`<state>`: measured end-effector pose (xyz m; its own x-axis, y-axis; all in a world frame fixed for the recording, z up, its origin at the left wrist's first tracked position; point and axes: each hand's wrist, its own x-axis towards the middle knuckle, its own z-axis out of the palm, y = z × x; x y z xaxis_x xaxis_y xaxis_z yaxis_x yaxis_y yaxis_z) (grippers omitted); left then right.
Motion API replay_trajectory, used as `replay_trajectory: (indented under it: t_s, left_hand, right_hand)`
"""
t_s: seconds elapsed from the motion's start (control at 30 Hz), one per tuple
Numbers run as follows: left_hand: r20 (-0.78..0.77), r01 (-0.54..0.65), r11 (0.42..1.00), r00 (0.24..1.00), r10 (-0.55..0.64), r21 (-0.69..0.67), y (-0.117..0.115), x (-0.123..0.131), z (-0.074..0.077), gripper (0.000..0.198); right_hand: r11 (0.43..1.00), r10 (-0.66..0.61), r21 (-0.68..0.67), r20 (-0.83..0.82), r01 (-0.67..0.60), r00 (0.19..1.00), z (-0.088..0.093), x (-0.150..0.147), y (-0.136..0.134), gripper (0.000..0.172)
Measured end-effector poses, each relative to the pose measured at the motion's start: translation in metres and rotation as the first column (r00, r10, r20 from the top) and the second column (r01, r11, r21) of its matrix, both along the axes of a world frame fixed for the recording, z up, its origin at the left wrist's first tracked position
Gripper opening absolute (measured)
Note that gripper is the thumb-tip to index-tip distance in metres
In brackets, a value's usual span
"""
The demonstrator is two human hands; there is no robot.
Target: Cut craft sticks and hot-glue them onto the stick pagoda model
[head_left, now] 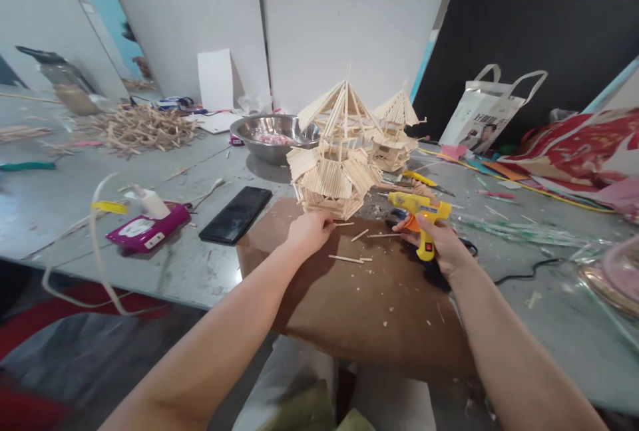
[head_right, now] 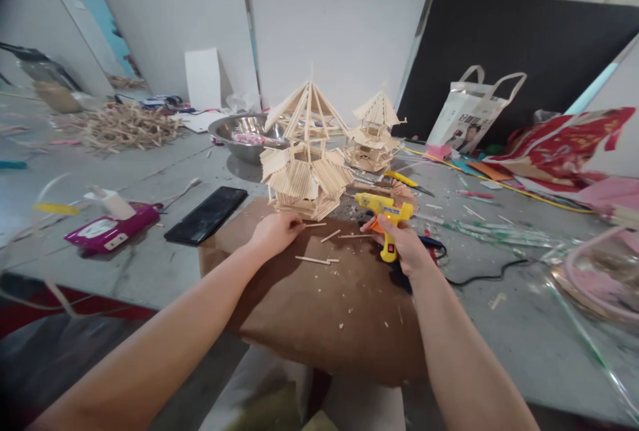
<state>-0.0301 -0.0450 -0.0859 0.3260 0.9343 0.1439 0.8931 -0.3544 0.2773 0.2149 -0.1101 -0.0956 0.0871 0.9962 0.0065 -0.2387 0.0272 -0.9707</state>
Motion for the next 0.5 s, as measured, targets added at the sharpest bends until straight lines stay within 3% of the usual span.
replay_trajectory:
  t_s: [0.17,0.3,0.5]
  left_hand:
    - [-0.104,-0.036,0.999,0.994,0.038,0.018,0.0024,-0.0019,-0.0002,0.023]
    - [-0.155,-0.054,0.998,0.987,0.052,-0.01,0.0029,-0.0028,-0.0006,0.022]
    - [-0.07,0.006,0.999,0.998,-0.008,-0.034,0.0023,0.0022,-0.0048,0.018]
  right_hand:
    - [0.992,-0.108,0.056,-0.053,0.111,0.993,-0.0002,0.0048,0.0054,0.019]
    - [0.991,-0.111,0.065,-0.067,0.116,0.991,0.0012,0.0037,0.0057,0.021]
    - [0.991,-0.107,0.071,-0.05,0.111,0.993,0.0005,0.0007,0.0046,0.022]
